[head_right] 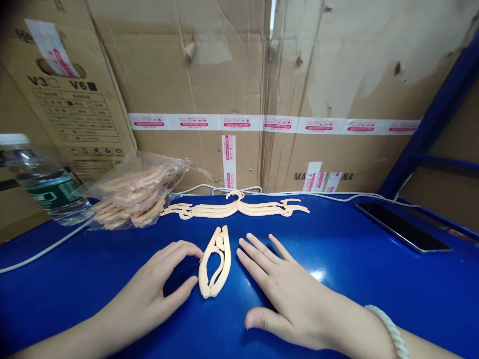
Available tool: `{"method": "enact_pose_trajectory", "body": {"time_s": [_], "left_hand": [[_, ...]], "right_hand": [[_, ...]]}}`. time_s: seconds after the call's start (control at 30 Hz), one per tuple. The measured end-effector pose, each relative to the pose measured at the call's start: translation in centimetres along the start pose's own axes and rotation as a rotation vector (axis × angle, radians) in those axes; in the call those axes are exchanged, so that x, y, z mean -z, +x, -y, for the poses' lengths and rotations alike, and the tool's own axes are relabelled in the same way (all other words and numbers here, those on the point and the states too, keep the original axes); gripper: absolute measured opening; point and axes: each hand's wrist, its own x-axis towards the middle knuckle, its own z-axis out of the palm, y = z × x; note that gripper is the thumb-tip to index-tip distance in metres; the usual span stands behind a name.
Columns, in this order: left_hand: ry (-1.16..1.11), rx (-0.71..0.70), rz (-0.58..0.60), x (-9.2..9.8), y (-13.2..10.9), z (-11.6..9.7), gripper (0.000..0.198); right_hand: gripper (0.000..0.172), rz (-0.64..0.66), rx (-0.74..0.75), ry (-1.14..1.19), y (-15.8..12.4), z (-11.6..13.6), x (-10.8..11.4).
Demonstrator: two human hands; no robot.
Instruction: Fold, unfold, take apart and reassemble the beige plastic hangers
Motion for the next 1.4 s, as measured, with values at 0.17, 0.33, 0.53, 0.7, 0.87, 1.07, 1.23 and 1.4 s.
{"method": "enact_pose_trajectory", "body": {"time_s": [0.17,0.33,0.53,0.7,0.87,1.07,1.23,1.4], "left_hand": [[-0.015,0.005,0.003,-0.1,-0.2,0.1,0.021],[-0.027,0.001,-0.008,-0.1,-0.1,0.2,0.020],[-0.047,0.000,0.003,0.0,0.0,0.1,0.018],[-0.038,0.006,0.013,0.2,0.1,-0.1,0.021],[-0.030,0.013,0.025,0.2,0.1,-0.1,0.022],[-0.029,0.015,0.033,0.2,0.1,-0.1,0.022],[-0.024,0.015,0.035,0.2,0.1,0.1,0.022],[-0.026,0.009,0.027,0.2,0.1,0.0,0.022]], "right_hand": [[0.084,0.063,-0.047,0.052,0.0,0.0,0.3],[0.081,0.078,-0.050,0.075,0.0,-0.1,0.4],[0.070,0.074,-0.048,0.105,0.1,-0.8,1.0],[0.066,0.063,-0.044,0.131,0.1,-1.0,1.3],[0.066,0.029,-0.022,0.151,0.0,-0.9,1.1],[0.067,0.074,-0.043,0.116,-0.1,-0.9,1.0],[0.067,0.070,-0.045,0.108,0.0,-1.1,1.0],[0.067,0.037,-0.028,0.134,-0.1,-1.0,1.1]]}}
